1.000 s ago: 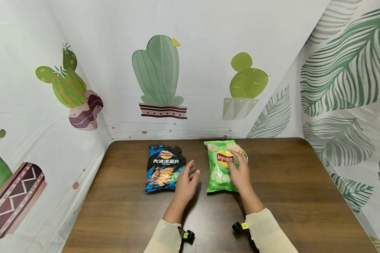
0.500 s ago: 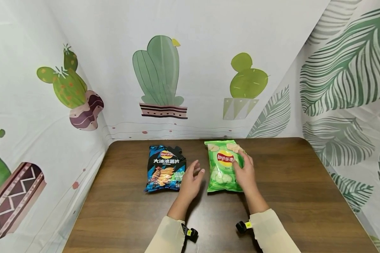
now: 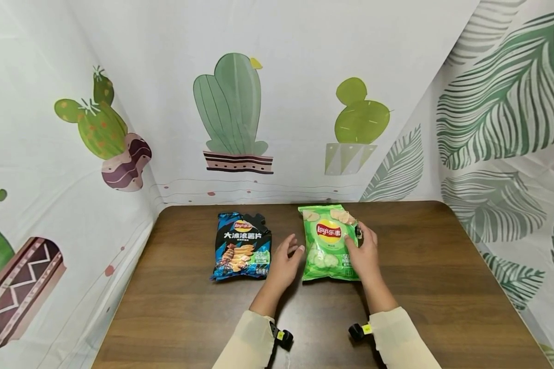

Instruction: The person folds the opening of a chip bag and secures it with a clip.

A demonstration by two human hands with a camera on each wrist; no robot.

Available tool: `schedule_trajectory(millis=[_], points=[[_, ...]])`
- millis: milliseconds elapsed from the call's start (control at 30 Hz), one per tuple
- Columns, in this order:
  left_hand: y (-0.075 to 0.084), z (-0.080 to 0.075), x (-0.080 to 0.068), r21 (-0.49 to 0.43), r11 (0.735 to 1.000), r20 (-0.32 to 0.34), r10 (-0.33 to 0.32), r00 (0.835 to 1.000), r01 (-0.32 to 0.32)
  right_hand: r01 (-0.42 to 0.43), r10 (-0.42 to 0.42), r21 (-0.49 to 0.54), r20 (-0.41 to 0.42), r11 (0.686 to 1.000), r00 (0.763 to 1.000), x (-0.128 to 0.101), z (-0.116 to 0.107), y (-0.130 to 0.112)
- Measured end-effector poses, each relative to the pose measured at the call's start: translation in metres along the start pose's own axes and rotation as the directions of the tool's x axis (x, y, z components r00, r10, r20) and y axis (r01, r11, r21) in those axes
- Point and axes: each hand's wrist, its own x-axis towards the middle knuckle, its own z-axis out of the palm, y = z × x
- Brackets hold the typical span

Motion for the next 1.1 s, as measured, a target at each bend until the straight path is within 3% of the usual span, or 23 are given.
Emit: schedule_trajectory(millis=[200,400,800,1100], points=[[-0.002,0.003,0.0,0.007,1.0,0.044,0.005,0.999,-0.006,-0.1,0.098,0.046,0.05,0.994,0.994,0.004,-0.006,0.004],[-0.005,0.007,0.004,0.023,1.0,0.072,0.003,0.997,-0.005,-0.171,0.168,0.012,0.132,0.985,0.977,0.007,-0.011,0.005],[-0.006,0.013,0.004,0.015,1.0,0.147,-0.026,0.989,0.025,-0.202,0.206,-0.041,0.216,0.978,0.954,0.003,-0.01,0.008],[-0.007,0.015,0.003,0.046,0.999,0.154,-0.019,0.988,0.013,-0.188,0.19,-0.029,0.212,0.982,0.959,0.003,-0.009,0.008]])
